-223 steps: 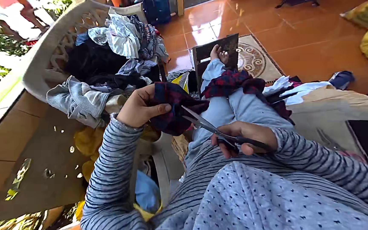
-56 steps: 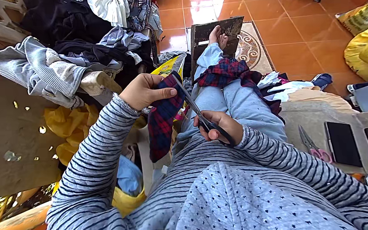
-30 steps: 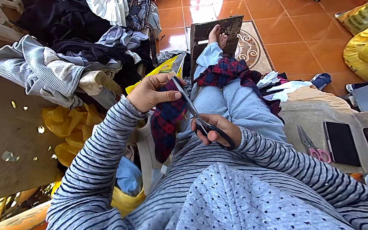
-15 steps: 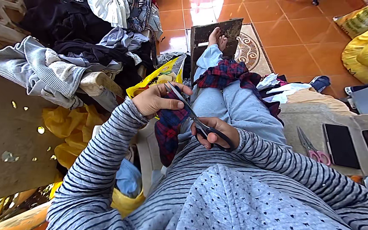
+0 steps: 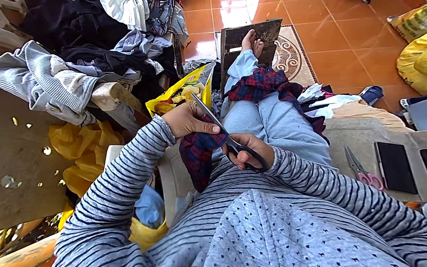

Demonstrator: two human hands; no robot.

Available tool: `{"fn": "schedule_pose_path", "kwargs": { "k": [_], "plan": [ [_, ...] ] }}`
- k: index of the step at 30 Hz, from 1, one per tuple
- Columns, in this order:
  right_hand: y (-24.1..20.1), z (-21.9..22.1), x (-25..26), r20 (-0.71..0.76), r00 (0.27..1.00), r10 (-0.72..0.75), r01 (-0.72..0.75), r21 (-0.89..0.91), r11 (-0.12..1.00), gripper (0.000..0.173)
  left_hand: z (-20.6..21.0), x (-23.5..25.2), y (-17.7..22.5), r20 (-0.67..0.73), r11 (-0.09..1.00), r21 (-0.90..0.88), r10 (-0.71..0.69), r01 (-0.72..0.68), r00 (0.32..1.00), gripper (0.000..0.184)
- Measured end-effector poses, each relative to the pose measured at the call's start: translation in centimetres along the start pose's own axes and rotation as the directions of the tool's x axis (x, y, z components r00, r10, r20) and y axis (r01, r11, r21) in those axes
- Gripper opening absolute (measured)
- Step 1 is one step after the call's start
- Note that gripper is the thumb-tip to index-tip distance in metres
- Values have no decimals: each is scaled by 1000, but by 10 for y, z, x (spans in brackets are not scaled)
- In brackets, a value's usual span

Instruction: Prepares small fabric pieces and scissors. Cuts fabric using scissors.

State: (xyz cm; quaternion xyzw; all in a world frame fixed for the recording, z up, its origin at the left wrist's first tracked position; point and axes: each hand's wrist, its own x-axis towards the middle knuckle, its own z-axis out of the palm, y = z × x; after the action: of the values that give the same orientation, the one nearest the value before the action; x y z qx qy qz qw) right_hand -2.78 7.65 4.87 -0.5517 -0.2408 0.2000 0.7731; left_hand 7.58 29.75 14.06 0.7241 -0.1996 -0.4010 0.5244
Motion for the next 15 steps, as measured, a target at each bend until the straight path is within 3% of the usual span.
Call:
{"fn": "schedule_pose_path", "kwargs": {
  "k": [1,3,6,11,14,15],
  "plan": [
    [1,-2,0,-21,1000,-4,4,-2,1000,50,-2,2,-1,-16,997,80,-5,7,1000,8],
    [4,-7,0,-77,997,-12,12,-4,1000,57,-8,8,-8,-174,964,263,13,34,985,18],
    [8,-16,0,-162,987,-3,10,44,999,59,-27,31,-36,-442,966,250,49,71,895,26],
    [7,-12,0,-301,951,73,-78,-3,997,59,-40,56,-72,-429,947,217,-126,238,895,63],
    [-1,-12,9,-489,872,8,-140,-234,962,38,-30,47,-58,-365,952,289,10,103,931,46],
    [-5,-13,14,-538,843,-27,-158,-296,942,40,-25,42,-49,-321,954,299,76,25,944,39]
  ]
}}
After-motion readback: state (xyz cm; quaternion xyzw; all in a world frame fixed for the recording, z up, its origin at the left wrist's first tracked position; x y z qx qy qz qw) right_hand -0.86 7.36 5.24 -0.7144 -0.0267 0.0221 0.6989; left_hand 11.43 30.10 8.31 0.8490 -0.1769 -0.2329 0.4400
